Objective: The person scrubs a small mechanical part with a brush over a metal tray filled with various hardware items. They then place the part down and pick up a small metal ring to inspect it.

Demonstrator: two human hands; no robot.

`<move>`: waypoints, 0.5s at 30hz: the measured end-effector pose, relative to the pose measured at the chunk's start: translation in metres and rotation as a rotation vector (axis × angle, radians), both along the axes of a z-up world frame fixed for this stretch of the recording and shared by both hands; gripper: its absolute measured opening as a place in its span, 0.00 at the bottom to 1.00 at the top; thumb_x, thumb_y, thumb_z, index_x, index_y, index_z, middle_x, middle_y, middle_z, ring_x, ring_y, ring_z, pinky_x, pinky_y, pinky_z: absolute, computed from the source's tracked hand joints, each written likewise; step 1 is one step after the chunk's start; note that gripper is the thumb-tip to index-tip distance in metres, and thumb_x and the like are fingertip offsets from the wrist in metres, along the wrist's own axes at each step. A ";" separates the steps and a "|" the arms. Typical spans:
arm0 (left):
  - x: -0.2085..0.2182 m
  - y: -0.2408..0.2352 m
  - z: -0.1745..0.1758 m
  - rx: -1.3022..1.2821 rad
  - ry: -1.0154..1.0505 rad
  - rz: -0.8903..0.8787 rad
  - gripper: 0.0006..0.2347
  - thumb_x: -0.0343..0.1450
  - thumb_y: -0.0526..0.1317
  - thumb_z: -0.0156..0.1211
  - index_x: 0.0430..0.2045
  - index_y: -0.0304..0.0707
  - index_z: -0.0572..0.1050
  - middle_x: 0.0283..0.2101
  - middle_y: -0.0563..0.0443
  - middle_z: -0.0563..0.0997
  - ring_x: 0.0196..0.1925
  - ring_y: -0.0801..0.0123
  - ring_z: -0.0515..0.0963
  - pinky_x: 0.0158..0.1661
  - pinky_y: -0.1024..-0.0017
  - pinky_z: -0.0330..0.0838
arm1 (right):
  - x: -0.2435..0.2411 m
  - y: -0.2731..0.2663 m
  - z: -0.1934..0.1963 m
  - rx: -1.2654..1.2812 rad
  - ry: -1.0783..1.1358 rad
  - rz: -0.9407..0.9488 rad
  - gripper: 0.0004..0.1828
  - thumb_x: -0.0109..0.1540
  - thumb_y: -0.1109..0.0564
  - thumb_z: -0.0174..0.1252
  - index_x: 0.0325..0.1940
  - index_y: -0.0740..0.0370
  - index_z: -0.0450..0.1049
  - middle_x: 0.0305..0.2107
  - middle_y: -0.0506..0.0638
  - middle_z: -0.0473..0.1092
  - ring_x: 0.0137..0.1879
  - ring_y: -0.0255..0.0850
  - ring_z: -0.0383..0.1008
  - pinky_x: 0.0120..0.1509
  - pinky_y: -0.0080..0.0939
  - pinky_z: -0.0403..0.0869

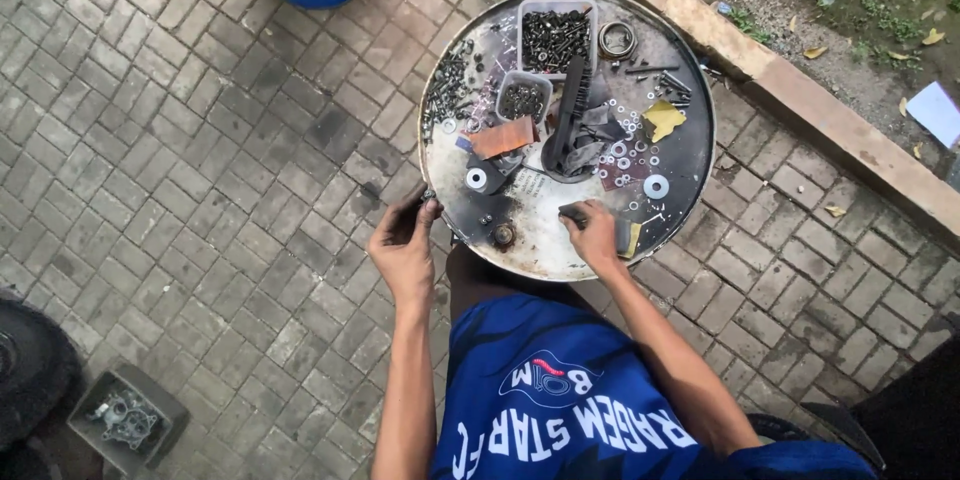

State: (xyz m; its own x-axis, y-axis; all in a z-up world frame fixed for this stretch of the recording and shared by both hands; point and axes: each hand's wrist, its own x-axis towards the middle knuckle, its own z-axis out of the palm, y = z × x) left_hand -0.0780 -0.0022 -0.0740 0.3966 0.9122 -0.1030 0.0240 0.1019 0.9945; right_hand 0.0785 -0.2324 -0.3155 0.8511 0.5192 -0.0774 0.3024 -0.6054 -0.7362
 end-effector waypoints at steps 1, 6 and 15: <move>0.000 0.002 0.000 0.004 0.011 -0.012 0.07 0.67 0.32 0.73 0.37 0.36 0.84 0.31 0.46 0.86 0.33 0.74 0.83 0.42 0.72 0.81 | -0.002 -0.001 -0.002 0.031 0.017 -0.022 0.09 0.57 0.60 0.71 0.41 0.59 0.83 0.31 0.57 0.76 0.42 0.58 0.79 0.45 0.49 0.79; 0.001 0.015 -0.009 0.005 -0.021 -0.047 0.08 0.67 0.31 0.73 0.38 0.34 0.84 0.33 0.43 0.87 0.33 0.71 0.83 0.42 0.70 0.81 | -0.004 0.006 0.009 0.039 -0.018 -0.035 0.08 0.58 0.60 0.70 0.41 0.57 0.83 0.31 0.55 0.76 0.43 0.58 0.79 0.47 0.50 0.79; -0.008 0.048 -0.043 0.073 0.215 -0.143 0.10 0.67 0.35 0.74 0.38 0.30 0.82 0.36 0.34 0.86 0.39 0.57 0.85 0.45 0.55 0.79 | -0.021 0.038 0.052 -0.069 -0.062 -0.179 0.06 0.61 0.61 0.66 0.43 0.57 0.81 0.31 0.55 0.75 0.39 0.54 0.79 0.45 0.47 0.79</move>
State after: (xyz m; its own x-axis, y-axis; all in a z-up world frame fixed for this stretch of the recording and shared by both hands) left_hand -0.0863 0.0460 -0.1166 0.4979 0.8567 -0.1346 0.2446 0.0102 0.9696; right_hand 0.0572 -0.1946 -0.2635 0.9338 0.3541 -0.0521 0.2285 -0.7018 -0.6748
